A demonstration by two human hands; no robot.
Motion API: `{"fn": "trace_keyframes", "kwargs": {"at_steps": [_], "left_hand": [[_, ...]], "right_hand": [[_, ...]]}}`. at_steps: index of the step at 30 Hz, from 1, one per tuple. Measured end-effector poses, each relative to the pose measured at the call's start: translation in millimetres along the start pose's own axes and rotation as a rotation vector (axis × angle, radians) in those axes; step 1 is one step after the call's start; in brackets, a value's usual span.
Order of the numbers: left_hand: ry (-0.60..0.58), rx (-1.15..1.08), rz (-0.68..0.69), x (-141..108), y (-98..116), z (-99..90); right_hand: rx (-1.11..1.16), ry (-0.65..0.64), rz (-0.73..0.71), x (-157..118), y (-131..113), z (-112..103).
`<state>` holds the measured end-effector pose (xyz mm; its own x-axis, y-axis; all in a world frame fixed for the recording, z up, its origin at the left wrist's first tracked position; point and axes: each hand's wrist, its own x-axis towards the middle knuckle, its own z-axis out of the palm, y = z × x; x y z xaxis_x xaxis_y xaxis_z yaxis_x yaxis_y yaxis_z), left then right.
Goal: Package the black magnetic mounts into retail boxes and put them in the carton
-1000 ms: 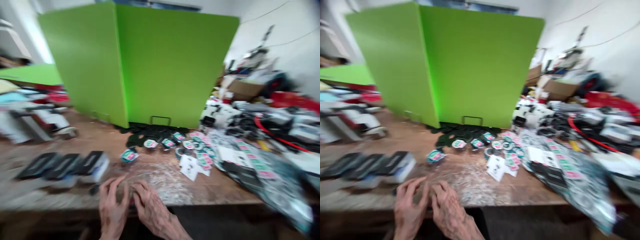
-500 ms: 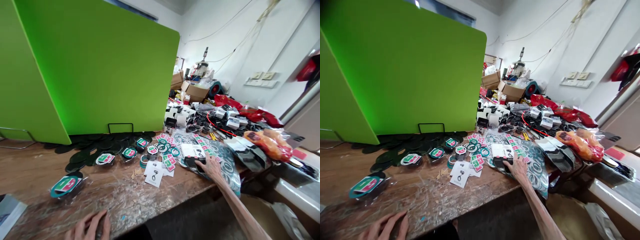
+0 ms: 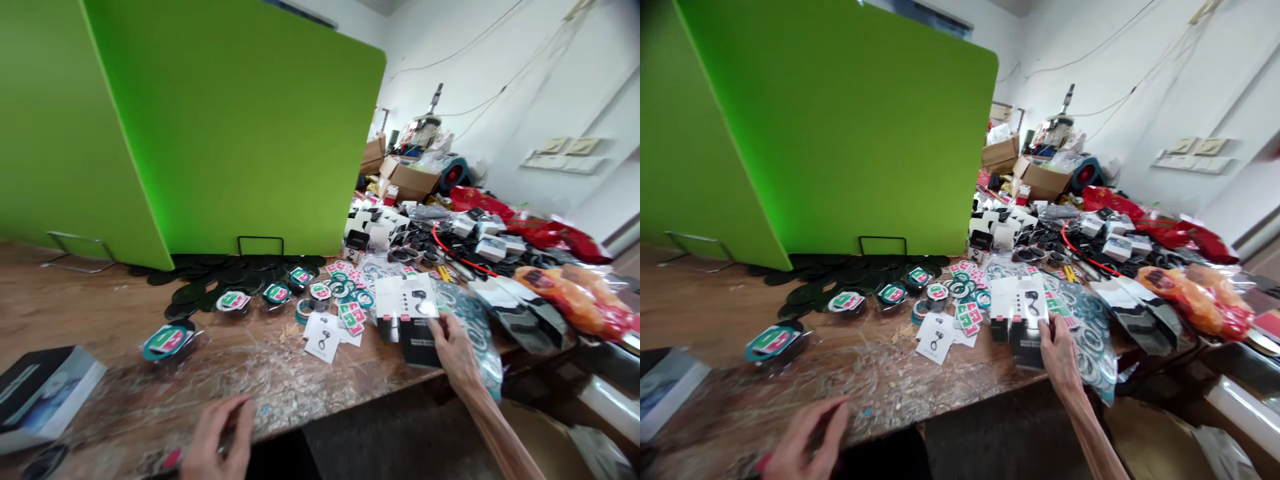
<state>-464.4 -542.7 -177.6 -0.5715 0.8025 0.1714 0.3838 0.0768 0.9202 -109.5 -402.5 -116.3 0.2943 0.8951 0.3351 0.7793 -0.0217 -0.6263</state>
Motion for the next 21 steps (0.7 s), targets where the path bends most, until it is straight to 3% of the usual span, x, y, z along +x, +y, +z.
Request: {"fn": "trace_keyframes", "kwargs": {"at_steps": [3,5,7,9,11,13,15,17,21], "left_hand": [[-0.350,-0.407,-0.322,-19.9,38.2,22.8],[-0.344,-0.619,-0.461,-27.7,54.4,34.8],[-0.307,-0.684,-0.469,-29.6,60.8,36.7],[-0.312,-0.581,-0.385,-27.7,60.6,28.0],[-0.333,-0.409,-0.300,-25.3,58.3,14.2],[-0.369,-0.282,-0.251,-24.9,56.6,2.0],[-0.413,-0.210,-0.200,-27.0,55.9,-4.6],[-0.425,-0.143,-0.151,-30.3,54.5,-5.4],[-0.314,-0.041,-0.055,-32.3,45.8,1.8]], "right_hand": [[0.458,-0.307,0.010,-77.9,-32.3,15.8],[0.588,-0.508,0.039,-126.8,-49.3,32.9],[0.553,-0.530,-0.001,-157.8,-59.8,48.3],[0.415,-0.372,-0.152,-165.4,-66.3,57.4],[0.254,-0.262,-0.425,-154.9,-72.9,58.6],[0.114,-0.292,-0.746,-138.4,-81.4,54.7],[-0.004,-0.350,-0.970,-127.4,-90.5,50.6],[-0.082,-0.350,-1.019,-127.3,-96.9,49.5],[-0.099,-0.230,-0.933,-148.0,-99.8,52.3]]}}
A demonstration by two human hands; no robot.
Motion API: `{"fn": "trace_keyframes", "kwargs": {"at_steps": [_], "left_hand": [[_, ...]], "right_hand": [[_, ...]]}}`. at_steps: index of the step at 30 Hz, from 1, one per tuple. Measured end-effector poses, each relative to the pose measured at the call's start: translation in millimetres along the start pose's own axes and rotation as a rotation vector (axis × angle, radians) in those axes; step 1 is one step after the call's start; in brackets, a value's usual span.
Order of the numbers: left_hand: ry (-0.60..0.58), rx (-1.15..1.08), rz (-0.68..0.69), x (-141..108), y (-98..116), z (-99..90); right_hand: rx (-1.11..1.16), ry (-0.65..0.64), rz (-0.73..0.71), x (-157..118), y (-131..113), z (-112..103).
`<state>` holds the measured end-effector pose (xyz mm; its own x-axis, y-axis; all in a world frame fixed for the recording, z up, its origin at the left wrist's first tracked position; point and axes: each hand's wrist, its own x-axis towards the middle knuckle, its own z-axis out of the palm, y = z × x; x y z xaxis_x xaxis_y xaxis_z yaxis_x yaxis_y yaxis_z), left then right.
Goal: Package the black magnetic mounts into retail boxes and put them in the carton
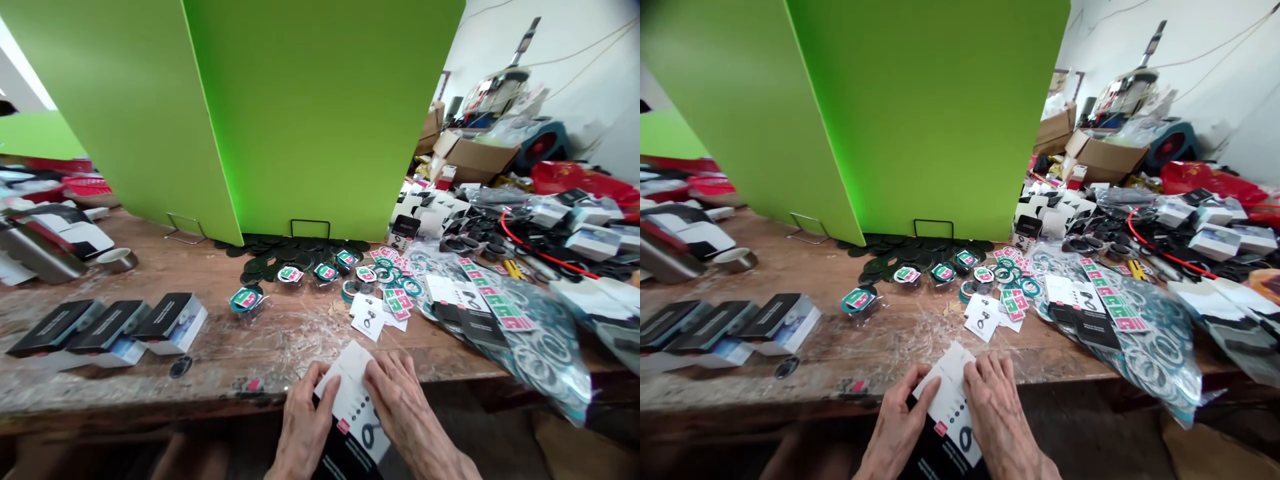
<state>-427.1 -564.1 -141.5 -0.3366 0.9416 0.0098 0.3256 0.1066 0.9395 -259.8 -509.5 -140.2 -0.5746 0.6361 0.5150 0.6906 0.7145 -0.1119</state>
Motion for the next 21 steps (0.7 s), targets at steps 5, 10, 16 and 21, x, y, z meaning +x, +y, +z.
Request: {"fn": "trace_keyframes", "kwargs": {"at_steps": [5,10,16,21], "left_hand": [[0.071,0.025,0.168,2.5,-10.4,0.8],[-0.123,0.064,0.300,-1.8,-7.6,-1.0],[-0.133,-0.054,0.158,15.3,5.4,-19.7],[0.030,0.039,0.162,21.6,5.8,-36.5]], "right_hand": [[-0.025,0.167,-0.062,2.6,-18.9,-17.4],[-0.031,0.179,-0.216,28.8,-26.8,-44.9],[0.041,0.188,-0.201,41.0,-20.4,-30.5],[0.417,-0.161,0.022,45.5,-4.3,-34.7]]}}
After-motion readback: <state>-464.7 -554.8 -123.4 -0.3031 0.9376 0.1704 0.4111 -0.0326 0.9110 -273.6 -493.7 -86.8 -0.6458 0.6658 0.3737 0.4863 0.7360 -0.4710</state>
